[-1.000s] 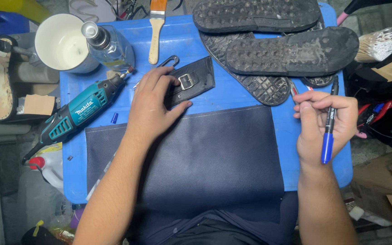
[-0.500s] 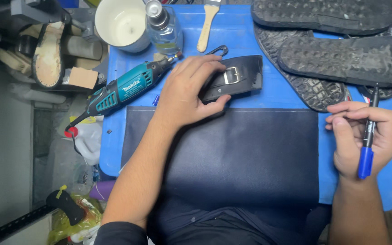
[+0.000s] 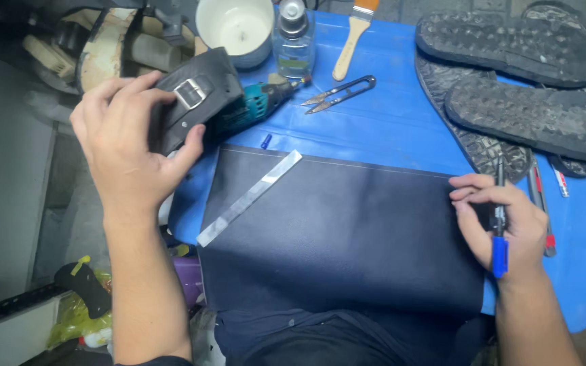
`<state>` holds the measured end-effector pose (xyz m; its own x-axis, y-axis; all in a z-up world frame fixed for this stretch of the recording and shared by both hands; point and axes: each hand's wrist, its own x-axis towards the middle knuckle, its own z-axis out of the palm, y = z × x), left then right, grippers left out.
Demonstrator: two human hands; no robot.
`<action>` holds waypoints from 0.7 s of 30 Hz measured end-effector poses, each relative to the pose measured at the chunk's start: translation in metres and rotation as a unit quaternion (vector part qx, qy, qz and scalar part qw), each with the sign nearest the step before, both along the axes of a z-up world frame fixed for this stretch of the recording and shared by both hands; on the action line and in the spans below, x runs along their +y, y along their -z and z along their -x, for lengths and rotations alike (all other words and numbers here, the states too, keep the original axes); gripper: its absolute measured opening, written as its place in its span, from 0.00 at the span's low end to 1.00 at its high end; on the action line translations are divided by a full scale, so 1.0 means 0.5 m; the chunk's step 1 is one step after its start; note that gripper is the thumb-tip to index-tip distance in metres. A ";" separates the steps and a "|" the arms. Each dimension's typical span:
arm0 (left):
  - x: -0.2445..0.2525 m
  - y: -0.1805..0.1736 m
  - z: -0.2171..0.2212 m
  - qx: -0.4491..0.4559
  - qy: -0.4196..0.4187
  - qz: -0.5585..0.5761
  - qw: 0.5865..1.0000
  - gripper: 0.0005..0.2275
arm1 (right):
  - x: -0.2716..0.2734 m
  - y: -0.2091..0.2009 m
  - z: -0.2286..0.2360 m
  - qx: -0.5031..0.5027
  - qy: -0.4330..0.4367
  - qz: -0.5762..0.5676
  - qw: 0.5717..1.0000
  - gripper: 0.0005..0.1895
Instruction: The person uses a ruler and a blue marker to draw straight lines on a dark sheet of material. They measure a shoe sole and transfer dimensions to the sheet, then mark multiple lines along the ruler's edge.
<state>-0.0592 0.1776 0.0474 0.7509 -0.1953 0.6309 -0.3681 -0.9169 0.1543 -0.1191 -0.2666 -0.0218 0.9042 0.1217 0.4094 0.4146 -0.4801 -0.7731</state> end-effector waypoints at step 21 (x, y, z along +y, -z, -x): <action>0.240 0.117 -0.131 0.185 -0.168 0.158 0.955 0.19 | 0.319 -0.019 -0.140 -0.037 -0.299 0.169 0.938 0.10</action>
